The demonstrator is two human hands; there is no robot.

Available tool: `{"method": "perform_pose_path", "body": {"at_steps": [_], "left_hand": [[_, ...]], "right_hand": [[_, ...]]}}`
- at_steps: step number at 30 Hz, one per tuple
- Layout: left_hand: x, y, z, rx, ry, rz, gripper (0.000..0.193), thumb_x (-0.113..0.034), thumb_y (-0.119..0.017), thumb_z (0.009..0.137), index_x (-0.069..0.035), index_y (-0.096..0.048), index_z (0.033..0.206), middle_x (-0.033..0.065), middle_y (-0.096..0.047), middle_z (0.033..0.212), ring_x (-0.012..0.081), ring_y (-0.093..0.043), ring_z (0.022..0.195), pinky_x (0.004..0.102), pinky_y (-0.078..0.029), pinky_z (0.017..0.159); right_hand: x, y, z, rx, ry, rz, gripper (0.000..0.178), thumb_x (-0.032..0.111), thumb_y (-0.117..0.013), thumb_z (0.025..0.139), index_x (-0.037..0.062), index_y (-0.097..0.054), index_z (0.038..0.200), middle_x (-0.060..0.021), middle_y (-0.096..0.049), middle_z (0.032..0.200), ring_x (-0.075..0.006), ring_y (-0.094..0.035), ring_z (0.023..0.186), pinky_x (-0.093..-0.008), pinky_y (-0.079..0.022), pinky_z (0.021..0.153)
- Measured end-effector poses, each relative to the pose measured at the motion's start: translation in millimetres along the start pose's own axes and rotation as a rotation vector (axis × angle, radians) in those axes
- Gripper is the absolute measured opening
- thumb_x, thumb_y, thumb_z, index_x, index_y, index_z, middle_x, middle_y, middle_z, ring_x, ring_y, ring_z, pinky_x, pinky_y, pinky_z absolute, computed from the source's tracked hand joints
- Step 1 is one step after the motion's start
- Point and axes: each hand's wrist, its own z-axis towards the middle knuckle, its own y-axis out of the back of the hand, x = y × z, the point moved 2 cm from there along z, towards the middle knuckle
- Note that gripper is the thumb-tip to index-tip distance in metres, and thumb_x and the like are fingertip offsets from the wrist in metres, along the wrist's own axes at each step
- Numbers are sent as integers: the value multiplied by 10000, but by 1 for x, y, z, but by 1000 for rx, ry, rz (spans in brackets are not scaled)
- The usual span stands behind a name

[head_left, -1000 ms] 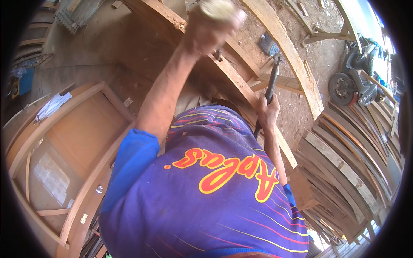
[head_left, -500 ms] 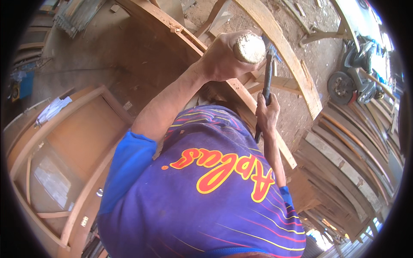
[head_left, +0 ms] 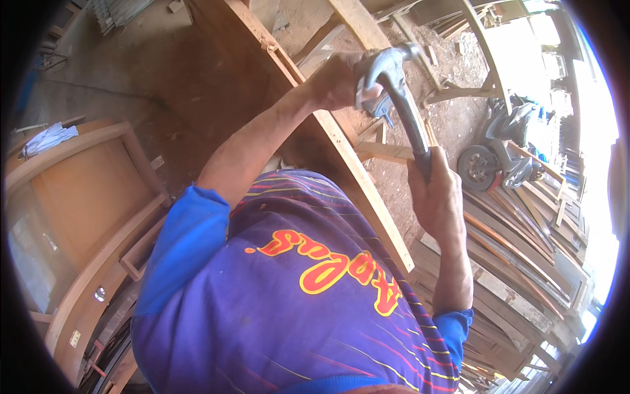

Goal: The person chisels a rectangular groove into a piece of timber using a hammer and a wood chisel, repeatedly striking the chisel to remove wood fibers.

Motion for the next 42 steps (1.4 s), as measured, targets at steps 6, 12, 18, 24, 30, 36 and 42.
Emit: {"method": "perform_pose_path", "body": {"at_steps": [6,12,18,24,30,36,42], "left_hand": [[-10,3,-8,-83,-33,-88,240,-172,-784,824,-32,-671,983,79,-714,874,183,-688,799,346,-562,731],[-1,-3,-12,-55,-48,-80,188,-138,-755,830,-57,-693,989,65,-722,867,178,-687,793,341,-563,749],[-9,-4,-16,-116,-207,107,204,-128,-759,821,-29,-672,976,66,-709,827,154,-675,759,340,-564,726],[-44,8,-1,-328,-235,33,280,-170,-774,818,-3,-633,992,120,-747,835,201,-732,725,332,-595,644],[31,65,31,-451,-29,-70,109,-84,-687,895,-30,-644,810,57,-695,763,120,-671,689,295,-544,629],[72,104,42,-489,176,-484,172,-84,-672,914,-32,-599,767,50,-600,674,157,-603,605,306,-518,613],[73,102,36,-324,216,-857,234,-238,-693,946,-63,-558,872,23,-551,722,142,-542,658,326,-497,667]], "right_hand": [[23,97,-16,-794,128,-62,178,125,-611,975,-18,-583,1077,-155,-628,793,-272,-631,703,-397,-517,668],[11,21,0,-426,153,-329,154,138,-592,983,-6,-577,1035,-81,-642,762,-252,-639,676,-397,-530,652],[-10,-40,-13,-96,-104,225,156,171,-591,998,31,-543,949,-12,-551,654,-153,-553,553,-335,-471,533],[-56,-120,-11,-247,-447,598,169,195,-614,986,55,-554,912,12,-528,634,-82,-521,518,-273,-439,483],[-129,-238,-7,-275,-490,584,175,177,-599,916,2,-598,919,-95,-557,690,-192,-561,642,-384,-476,634],[-139,-251,-4,-292,-565,632,171,163,-592,983,71,-513,863,14,-495,599,-80,-503,467,-278,-401,423],[-135,-247,-1,-232,-594,631,176,210,-625,995,54,-578,927,14,-513,635,-73,-513,497,-273,-419,441]]}}
